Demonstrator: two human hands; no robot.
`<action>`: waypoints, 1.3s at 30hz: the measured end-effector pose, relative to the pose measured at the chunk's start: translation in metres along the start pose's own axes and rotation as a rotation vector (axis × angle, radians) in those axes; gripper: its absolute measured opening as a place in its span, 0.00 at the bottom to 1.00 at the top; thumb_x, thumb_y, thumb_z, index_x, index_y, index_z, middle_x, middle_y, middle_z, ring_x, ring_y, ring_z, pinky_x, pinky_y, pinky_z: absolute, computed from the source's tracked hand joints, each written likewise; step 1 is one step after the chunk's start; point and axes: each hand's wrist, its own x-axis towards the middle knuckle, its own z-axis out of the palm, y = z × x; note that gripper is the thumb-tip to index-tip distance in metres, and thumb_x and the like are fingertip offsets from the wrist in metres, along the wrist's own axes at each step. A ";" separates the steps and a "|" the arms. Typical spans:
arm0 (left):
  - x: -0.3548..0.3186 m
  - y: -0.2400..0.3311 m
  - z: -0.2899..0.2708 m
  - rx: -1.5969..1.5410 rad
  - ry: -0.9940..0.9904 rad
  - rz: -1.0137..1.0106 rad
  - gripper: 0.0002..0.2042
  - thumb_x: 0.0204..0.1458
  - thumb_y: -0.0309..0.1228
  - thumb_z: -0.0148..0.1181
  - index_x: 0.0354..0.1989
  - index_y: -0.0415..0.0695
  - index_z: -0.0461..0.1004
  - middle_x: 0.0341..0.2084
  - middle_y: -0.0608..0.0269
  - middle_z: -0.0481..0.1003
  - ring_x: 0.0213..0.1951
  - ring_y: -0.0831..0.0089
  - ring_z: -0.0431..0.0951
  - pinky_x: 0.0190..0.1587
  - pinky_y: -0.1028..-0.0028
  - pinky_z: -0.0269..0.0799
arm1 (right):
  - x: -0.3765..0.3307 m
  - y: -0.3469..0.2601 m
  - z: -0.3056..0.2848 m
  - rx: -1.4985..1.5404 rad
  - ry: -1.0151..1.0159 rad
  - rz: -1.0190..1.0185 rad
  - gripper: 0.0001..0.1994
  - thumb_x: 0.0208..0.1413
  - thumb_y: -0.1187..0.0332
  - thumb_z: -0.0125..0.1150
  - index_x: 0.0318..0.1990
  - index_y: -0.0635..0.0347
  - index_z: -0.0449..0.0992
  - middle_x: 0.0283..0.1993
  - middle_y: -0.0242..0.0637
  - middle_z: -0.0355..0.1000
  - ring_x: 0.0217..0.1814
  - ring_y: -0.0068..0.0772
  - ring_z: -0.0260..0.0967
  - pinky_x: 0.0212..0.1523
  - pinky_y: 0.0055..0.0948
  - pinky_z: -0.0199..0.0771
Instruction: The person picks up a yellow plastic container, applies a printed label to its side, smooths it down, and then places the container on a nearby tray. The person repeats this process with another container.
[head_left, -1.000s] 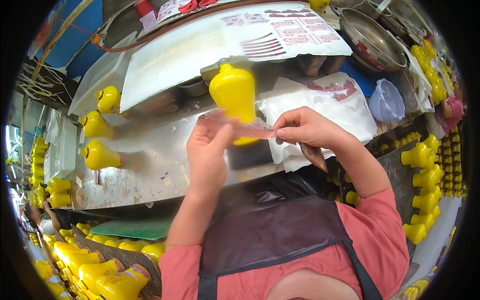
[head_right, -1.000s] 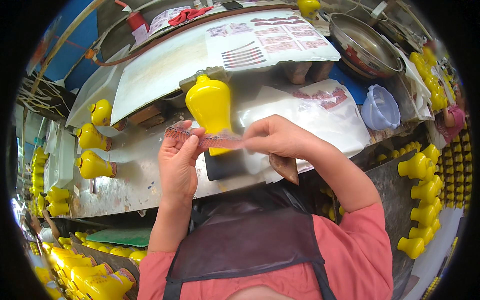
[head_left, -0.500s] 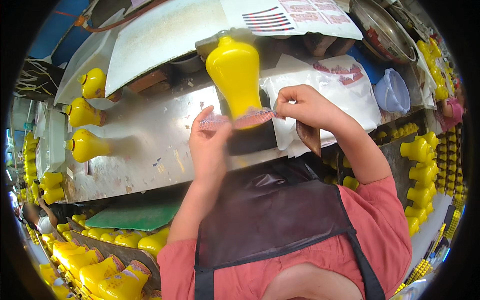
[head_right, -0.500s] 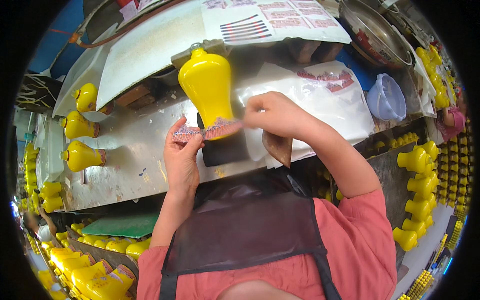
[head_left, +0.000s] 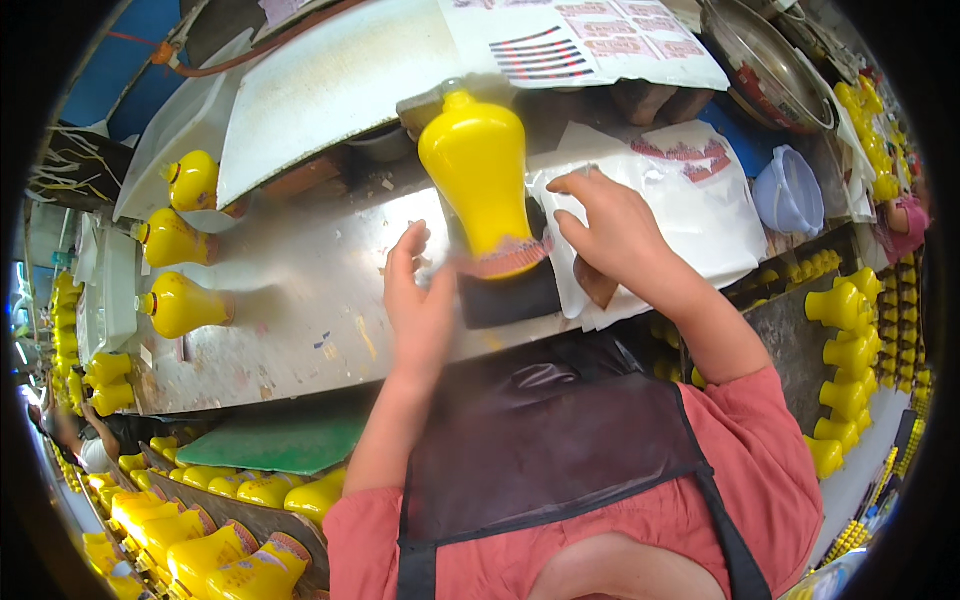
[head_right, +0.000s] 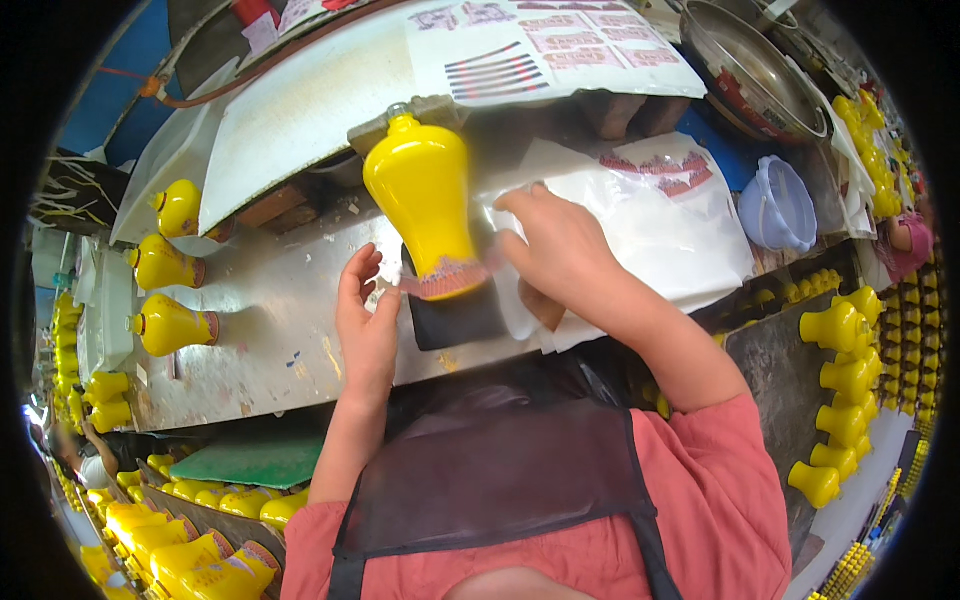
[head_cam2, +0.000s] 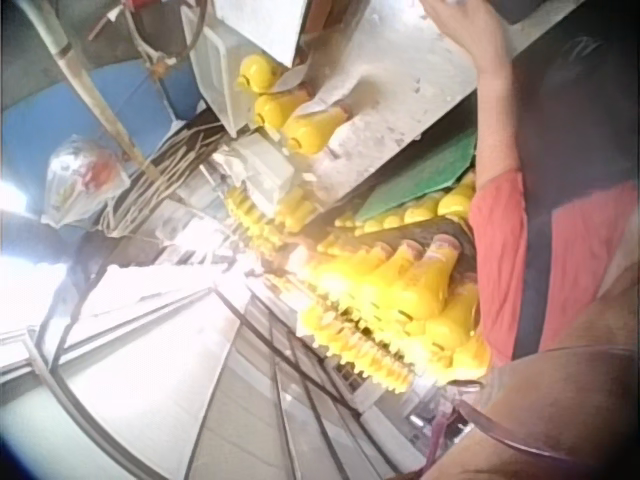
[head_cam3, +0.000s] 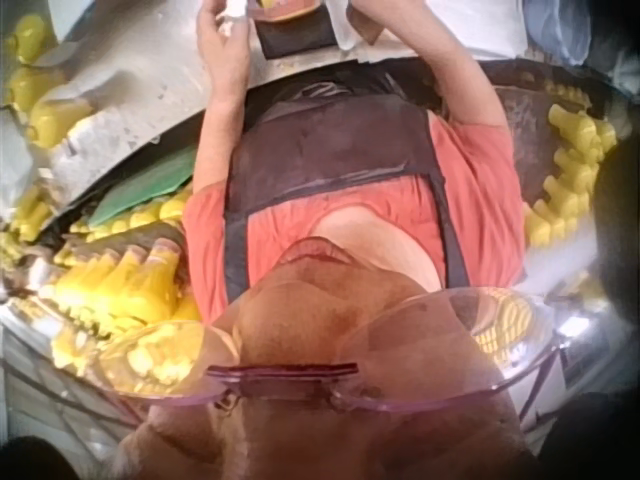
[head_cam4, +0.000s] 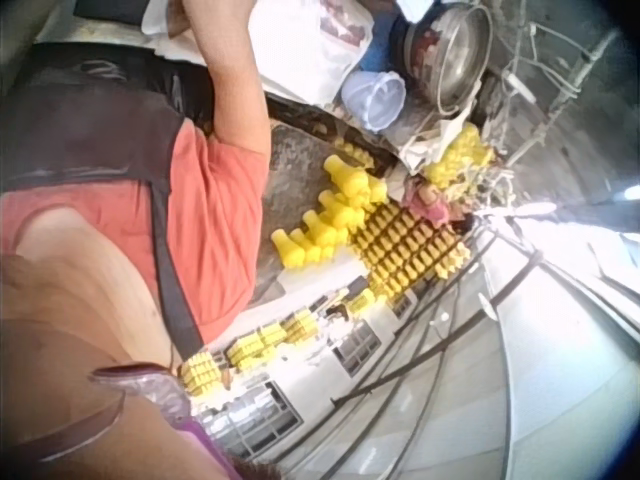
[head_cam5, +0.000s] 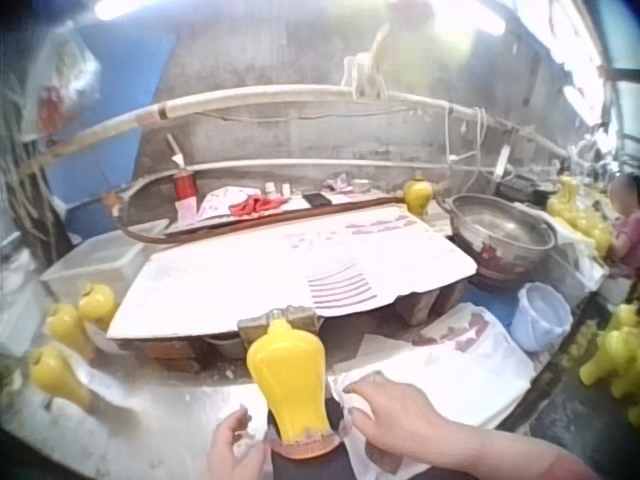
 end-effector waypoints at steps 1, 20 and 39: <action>0.001 -0.001 -0.002 0.039 -0.022 0.041 0.29 0.63 0.34 0.58 0.72 0.40 0.61 0.61 0.52 0.72 0.61 0.63 0.72 0.65 0.64 0.64 | -0.001 -0.001 0.002 0.124 -0.001 0.028 0.21 0.58 0.66 0.62 0.58 0.60 0.77 0.51 0.44 0.80 0.28 0.33 0.73 0.37 0.32 0.77; 0.004 0.011 0.029 -0.179 -0.108 0.064 0.39 0.53 0.38 0.69 0.72 0.37 0.60 0.59 0.48 0.72 0.59 0.56 0.70 0.63 0.58 0.63 | -0.006 -0.022 0.011 0.525 -0.178 0.287 0.46 0.51 0.61 0.74 0.77 0.55 0.57 0.17 0.28 0.65 0.18 0.15 0.61 0.24 0.21 0.63; 0.001 0.001 0.025 -0.365 -0.287 0.029 0.34 0.68 0.32 0.54 0.78 0.34 0.47 0.72 0.48 0.61 0.70 0.62 0.64 0.70 0.64 0.60 | -0.006 -0.024 0.021 0.410 0.007 0.096 0.48 0.47 0.60 0.78 0.75 0.60 0.60 0.33 0.39 0.75 0.20 0.20 0.62 0.24 0.23 0.66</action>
